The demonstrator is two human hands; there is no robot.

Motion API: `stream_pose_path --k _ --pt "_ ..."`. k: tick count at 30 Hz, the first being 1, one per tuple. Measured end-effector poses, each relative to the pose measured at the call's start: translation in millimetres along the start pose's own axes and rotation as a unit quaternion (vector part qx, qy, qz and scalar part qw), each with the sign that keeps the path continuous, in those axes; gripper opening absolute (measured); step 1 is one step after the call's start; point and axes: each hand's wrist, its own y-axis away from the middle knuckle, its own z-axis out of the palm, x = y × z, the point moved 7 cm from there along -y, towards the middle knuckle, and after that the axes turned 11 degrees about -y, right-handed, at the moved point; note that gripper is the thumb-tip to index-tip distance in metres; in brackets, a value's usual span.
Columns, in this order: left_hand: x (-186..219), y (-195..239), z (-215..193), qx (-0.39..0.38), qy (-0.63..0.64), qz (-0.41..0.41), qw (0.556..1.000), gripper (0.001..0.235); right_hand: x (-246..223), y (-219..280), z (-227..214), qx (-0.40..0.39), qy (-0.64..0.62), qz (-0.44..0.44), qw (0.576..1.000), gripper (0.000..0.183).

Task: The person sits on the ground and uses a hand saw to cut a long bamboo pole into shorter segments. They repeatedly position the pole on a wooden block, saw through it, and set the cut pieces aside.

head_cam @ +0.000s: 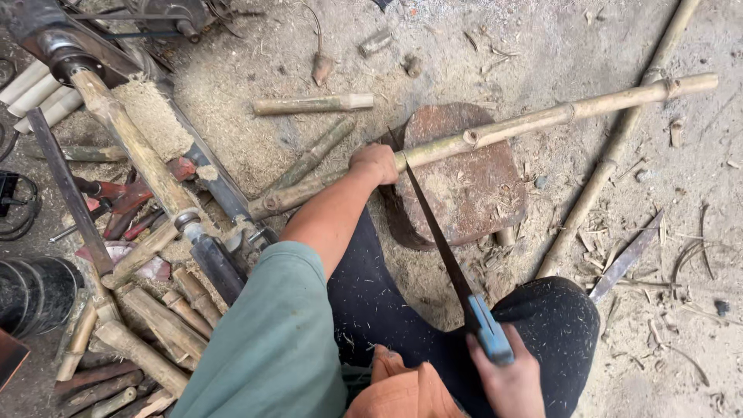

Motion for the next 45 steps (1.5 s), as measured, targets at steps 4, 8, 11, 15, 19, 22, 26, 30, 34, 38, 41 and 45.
stream_pose_path --k 4,8,11,15,19,22,26,30,34,38,41,45 --pt "3 -5 13 -0.028 -0.005 0.007 1.0 0.032 11 -5 0 -0.026 0.029 0.056 0.998 0.038" --pt "2 -16 21 -0.004 -0.009 0.003 1.0 0.027 -60 -128 95 -0.04 -0.009 -0.109 0.993 0.052" --pt "-2 -9 20 -0.027 -0.01 -0.02 0.999 0.033 -63 -125 101 -0.068 0.026 -0.023 0.997 0.047" --pt "1 -4 9 -0.016 -0.021 -0.004 1.0 0.035 -16 -17 17 -0.026 0.023 0.012 0.999 0.043" --pt "1 -11 12 -0.036 -0.028 0.003 0.999 0.037 2 20 -24 -0.01 0.014 0.015 1.0 0.04" --pt "2 -14 19 -0.026 -0.038 0.001 0.999 0.036 -15 -70 41 -0.035 0.078 0.025 0.996 0.042" --pt "-2 -21 15 -0.011 -0.012 -0.014 1.0 0.026 -70 -133 101 -0.064 -0.014 -0.063 0.996 0.051" --pt "-2 -18 0 -0.023 -0.006 -0.015 1.0 0.034 -23 -55 41 -0.053 0.048 0.025 0.997 0.043" --pt "1 -8 13 -0.037 -0.01 -0.007 0.999 0.04 11 26 -30 0.001 0.049 0.087 0.995 0.038" --pt "0 -18 11 -0.029 -0.026 0.004 0.999 0.041 -11 -65 36 -0.062 0.064 0.031 0.996 0.042" --pt "-2 -23 8 -0.007 -0.009 -0.008 1.0 0.035 -61 -137 96 -0.089 -0.017 -0.05 0.995 0.044" --pt "-1 -18 10 -0.002 -0.005 -0.015 1.0 0.033 -30 -98 69 -0.1 0.037 0.058 0.993 0.053"
